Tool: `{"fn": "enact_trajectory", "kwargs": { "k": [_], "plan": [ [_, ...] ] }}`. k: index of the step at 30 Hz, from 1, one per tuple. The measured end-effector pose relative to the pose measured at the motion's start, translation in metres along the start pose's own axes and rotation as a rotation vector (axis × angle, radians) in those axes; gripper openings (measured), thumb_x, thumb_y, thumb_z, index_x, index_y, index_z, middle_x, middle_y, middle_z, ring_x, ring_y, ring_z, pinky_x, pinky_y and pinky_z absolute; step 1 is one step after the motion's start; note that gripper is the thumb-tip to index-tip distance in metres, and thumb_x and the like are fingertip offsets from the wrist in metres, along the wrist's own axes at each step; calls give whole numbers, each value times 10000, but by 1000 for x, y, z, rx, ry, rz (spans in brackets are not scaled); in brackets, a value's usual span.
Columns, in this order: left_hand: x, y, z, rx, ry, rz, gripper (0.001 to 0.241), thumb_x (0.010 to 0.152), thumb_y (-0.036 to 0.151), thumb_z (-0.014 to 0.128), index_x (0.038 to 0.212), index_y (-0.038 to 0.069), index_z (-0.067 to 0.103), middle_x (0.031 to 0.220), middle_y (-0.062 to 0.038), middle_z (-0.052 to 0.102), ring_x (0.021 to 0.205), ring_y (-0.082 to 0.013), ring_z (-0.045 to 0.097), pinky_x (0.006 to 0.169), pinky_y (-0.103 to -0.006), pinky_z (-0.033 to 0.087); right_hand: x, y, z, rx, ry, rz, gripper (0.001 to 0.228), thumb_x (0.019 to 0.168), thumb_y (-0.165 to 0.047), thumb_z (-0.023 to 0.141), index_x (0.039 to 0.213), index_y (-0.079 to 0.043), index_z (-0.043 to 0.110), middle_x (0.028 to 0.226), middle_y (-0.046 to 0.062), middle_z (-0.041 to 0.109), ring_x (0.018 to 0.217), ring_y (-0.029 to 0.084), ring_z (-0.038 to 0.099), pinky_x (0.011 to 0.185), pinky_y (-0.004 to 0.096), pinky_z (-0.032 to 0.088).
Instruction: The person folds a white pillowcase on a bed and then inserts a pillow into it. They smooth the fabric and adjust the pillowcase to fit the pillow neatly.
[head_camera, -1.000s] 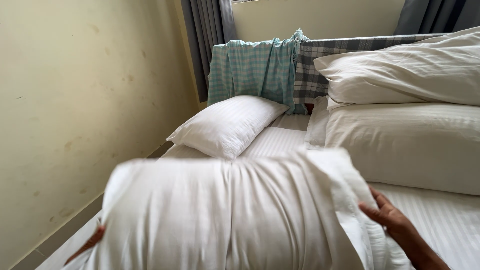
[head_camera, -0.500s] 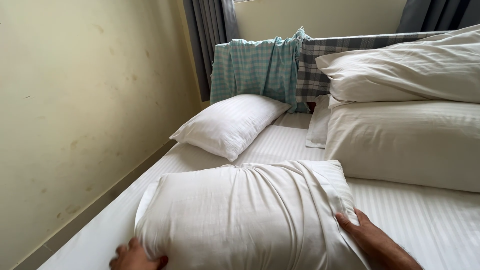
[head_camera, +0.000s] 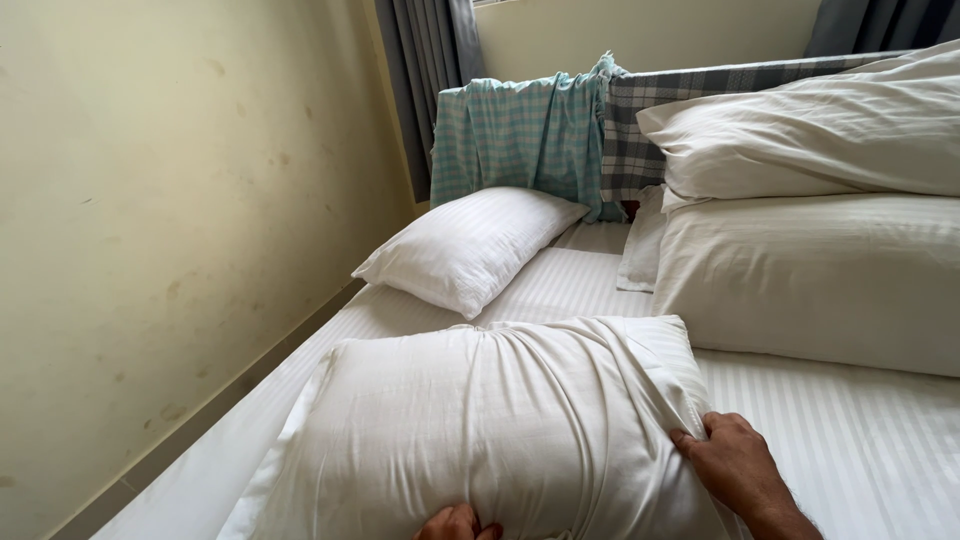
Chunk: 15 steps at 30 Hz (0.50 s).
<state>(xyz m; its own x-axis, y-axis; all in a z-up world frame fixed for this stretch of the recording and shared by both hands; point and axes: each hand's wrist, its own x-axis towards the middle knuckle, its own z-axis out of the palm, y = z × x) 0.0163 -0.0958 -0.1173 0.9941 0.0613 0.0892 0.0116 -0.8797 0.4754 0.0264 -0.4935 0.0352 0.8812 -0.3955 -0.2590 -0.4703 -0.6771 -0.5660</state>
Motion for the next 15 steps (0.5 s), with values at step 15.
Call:
{"fn": "enact_trajectory", "kwargs": {
  "k": [15],
  "plan": [
    [11,-8,-48,93,-70,-102,554,773,584,870,910,88,664,845,-135,709,865,-249,741,875,-419,596,22,31,12,405,-255,41,573,1041,-394,442,1477,-36,538,1411,195,614,1288,337,580,1165,488,461]
  ]
}}
